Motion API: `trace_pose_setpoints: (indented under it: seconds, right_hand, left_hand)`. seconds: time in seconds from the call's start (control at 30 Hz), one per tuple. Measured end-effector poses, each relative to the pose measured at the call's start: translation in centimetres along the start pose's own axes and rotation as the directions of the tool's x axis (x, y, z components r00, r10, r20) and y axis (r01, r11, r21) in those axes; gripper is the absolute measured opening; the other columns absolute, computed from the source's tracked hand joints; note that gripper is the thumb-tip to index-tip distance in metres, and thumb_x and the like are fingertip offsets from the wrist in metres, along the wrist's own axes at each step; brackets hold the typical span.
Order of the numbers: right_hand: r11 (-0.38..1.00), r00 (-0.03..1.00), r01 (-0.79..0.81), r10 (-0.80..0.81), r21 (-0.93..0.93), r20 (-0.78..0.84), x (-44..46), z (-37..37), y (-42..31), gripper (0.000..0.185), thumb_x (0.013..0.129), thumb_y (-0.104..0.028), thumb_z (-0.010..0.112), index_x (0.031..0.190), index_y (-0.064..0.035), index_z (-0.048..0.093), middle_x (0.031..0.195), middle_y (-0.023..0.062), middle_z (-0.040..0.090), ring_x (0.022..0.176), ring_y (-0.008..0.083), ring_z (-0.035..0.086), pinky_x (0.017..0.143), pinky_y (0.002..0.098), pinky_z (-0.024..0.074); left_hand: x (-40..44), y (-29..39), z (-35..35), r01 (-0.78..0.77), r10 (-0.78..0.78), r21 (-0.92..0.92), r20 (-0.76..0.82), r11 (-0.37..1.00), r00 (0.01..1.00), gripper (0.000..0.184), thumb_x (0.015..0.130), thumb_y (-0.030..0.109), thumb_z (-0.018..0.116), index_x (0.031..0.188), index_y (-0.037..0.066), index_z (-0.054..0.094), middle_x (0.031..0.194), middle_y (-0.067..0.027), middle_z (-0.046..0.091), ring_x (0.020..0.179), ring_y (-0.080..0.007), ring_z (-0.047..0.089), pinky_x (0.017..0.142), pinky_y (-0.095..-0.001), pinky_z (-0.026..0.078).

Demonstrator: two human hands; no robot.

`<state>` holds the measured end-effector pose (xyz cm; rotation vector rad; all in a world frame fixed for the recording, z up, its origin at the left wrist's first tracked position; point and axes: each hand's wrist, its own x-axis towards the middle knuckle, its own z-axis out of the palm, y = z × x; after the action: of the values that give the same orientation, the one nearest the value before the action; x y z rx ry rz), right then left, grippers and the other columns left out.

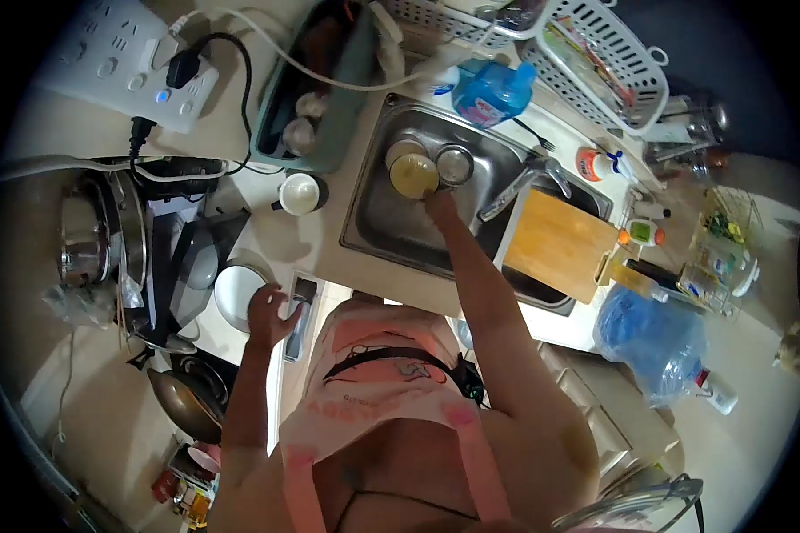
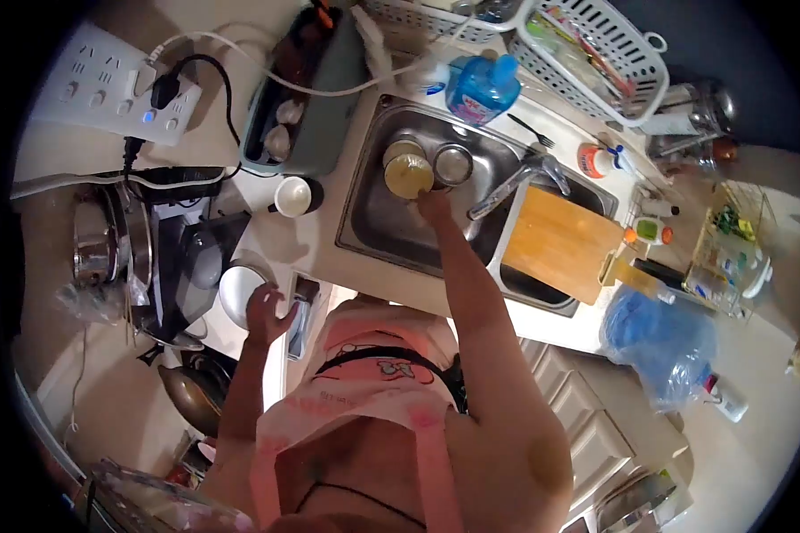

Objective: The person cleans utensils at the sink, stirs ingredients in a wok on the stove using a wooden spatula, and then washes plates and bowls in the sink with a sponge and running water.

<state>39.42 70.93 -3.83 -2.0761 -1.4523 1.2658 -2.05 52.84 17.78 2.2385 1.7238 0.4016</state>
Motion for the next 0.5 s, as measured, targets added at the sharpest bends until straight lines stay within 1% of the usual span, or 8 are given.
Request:
trace_pose_setpoints:
  seconds: [0.03,0.1,0.17,0.27,0.3,0.4,0.47,0.5]
  right_hand:
    - [0.945,0.973,-0.161,0.105,0.284,0.203,-1.3,-0.7,0.3,0.029,0.093,-0.030,0.051,0.100,-0.0070,0.068,0.085,0.0135,0.069,0.076,0.0295,0.068,0.062,0.0468,0.0532]
    - [0.549,0.786,-0.553,0.094,0.627,0.611,-4.2,-2.3,1.7,0.027,0.093,-0.032,0.053,0.098,-0.0090,0.066,0.079,0.0097,0.066,0.070,0.0244,0.065,0.058,0.0411,0.0515]
    - [-0.033,0.530,-0.844,-0.203,0.535,0.823,-7.5,-3.3,3.1,0.026,0.092,-0.034,0.054,0.096,-0.0111,0.064,0.073,0.0059,0.064,0.063,0.0193,0.063,0.053,0.0355,0.0498]
    - [-0.151,0.470,-0.880,-0.419,0.450,0.777,-10.6,-1.9,5.9,0.031,0.094,-0.041,0.055,0.099,-0.0127,0.065,0.078,0.0037,0.062,0.067,0.0167,0.063,0.055,0.0330,0.0494]
    - [-0.365,0.408,-0.883,-0.287,0.294,0.867,-12.9,-4.0,3.0,0.027,0.092,-0.038,0.055,0.089,-0.0119,0.061,0.074,0.0029,0.058,0.056,0.0148,0.053,0.048,0.0286,0.0416]
    - [-0.303,0.432,-0.902,-0.650,0.308,0.625,-15.6,-3.3,2.8,0.029,0.092,-0.040,0.054,0.090,-0.0116,0.061,0.077,0.0041,0.057,0.056,0.0151,0.050,0.047,0.0286,0.0409]
    - [-0.216,0.443,-0.894,-0.561,0.393,0.700,-15.7,-3.3,2.6,0.037,0.094,-0.046,0.052,0.092,-0.0102,0.061,0.077,0.0047,0.056,0.058,0.0160,0.050,0.049,0.0299,0.0411]
    - [-0.165,0.452,-0.889,-0.464,0.427,0.762,-15.4,-3.5,2.0,0.040,0.094,-0.049,0.052,0.093,-0.0100,0.062,0.074,0.0046,0.056,0.059,0.0167,0.051,0.051,0.0316,0.0414]
  left_hand:
    - [1.5,1.4,0.8,-0.016,0.017,-0.106,0.009,0.994,1.000,0.030,0.070,0.025,0.086,0.082,0.008,0.065,0.102,-0.0147,0.066,0.092,-0.0327,0.065,0.080,-0.0421,0.055]
    - [4.6,4.3,3.6,-0.053,0.068,-0.281,0.046,0.958,0.997,0.030,0.072,0.025,0.085,0.087,0.009,0.065,0.100,-0.0140,0.066,0.090,-0.0309,0.065,0.079,-0.0410,0.055]
    - [7.8,8.3,5.9,0.050,0.025,-0.432,0.167,0.901,0.986,0.038,0.074,0.028,0.084,0.100,0.008,0.064,0.099,-0.0134,0.065,0.087,-0.0295,0.066,0.078,-0.0393,0.055]
    - [12.0,14.2,8.7,0.221,-0.087,-0.458,0.296,0.861,0.951,0.071,0.074,0.041,0.085,0.126,0.004,0.054,0.104,-0.0149,0.067,0.090,-0.0300,0.068,0.080,-0.0383,0.055]
    - [13.3,16.0,9.2,0.268,-0.109,-0.459,0.343,0.847,0.933,0.078,0.073,0.045,0.085,0.129,0.002,0.050,0.108,-0.0164,0.067,0.093,-0.0305,0.068,0.082,-0.0388,0.054]
    - [17.1,20.7,8.7,0.306,-0.132,-0.421,0.394,0.854,0.910,0.094,0.070,0.053,0.085,0.136,-0.001,0.044,0.117,-0.0213,0.065,0.102,-0.0313,0.068,0.087,-0.0397,0.054]
    - [18.3,23.1,7.9,0.200,-0.077,-0.358,0.328,0.912,0.941,0.099,0.067,0.058,0.085,0.135,-0.001,0.043,0.123,-0.0250,0.063,0.106,-0.0313,0.068,0.089,-0.0398,0.054]
    - [18.5,23.4,8.2,0.296,-0.154,-0.357,0.376,0.886,0.914,0.097,0.069,0.057,0.084,0.136,0.000,0.043,0.123,-0.0246,0.063,0.106,-0.0311,0.068,0.089,-0.0401,0.054]
